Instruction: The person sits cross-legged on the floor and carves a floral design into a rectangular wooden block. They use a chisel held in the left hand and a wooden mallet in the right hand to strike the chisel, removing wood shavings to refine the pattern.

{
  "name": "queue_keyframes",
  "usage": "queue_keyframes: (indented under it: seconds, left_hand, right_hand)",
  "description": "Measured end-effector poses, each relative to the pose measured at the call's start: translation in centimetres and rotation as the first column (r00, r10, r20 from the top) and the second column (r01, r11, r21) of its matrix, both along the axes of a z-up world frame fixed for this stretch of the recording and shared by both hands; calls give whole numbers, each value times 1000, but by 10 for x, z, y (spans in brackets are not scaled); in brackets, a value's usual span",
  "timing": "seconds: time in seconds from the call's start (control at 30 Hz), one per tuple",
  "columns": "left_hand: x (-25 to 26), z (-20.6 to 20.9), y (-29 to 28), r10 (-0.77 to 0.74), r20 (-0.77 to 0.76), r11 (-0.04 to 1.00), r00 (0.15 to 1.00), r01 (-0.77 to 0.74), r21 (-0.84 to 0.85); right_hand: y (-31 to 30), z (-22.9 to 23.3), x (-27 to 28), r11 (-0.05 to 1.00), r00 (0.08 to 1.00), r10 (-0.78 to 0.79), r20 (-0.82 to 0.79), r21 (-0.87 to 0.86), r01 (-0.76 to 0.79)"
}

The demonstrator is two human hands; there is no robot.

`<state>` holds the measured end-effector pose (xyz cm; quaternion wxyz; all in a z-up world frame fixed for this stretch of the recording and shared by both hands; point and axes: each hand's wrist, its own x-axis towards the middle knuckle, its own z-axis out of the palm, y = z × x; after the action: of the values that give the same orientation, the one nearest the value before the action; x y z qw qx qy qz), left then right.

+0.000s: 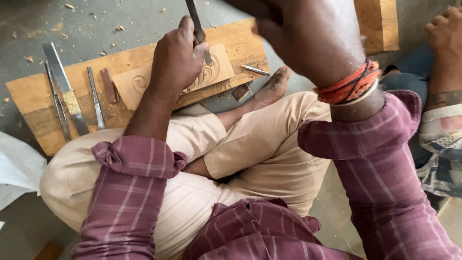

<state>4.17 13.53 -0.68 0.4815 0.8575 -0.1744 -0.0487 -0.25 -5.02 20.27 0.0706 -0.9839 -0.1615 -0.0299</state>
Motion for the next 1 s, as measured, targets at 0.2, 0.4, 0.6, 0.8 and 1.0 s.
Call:
queue_keyframes:
  seconds: [0.2, 0.4, 0.6, 0.8, 1.0]
  left_hand:
    - [-1, 6, 1, -29, 32, 998, 999, 27, 53]
    - [-5, 15, -4, -45, 71, 996, 996, 39, 77]
    - [-17, 17, 3, -97, 186, 991, 978, 77, 114]
    - [-21, 13, 11, 175, 94, 907, 980, -123, -402]
    - [-38, 1, 5, 274, 12, 922, 962, -259, -288]
  right_hand:
    - [-5, -1, -13, 1000, 998, 9, 62, -24, -7]
    - [-14, 0, -23, 995, 995, 21, 101, -95, -11]
    - [-16, -7, -41, 993, 997, 6, 82, 114, -16]
    - [-34, -27, -68, 775, 984, -102, -146, 608, 170]
    - [-46, -57, -97, 264, 895, -74, -440, 857, 443]
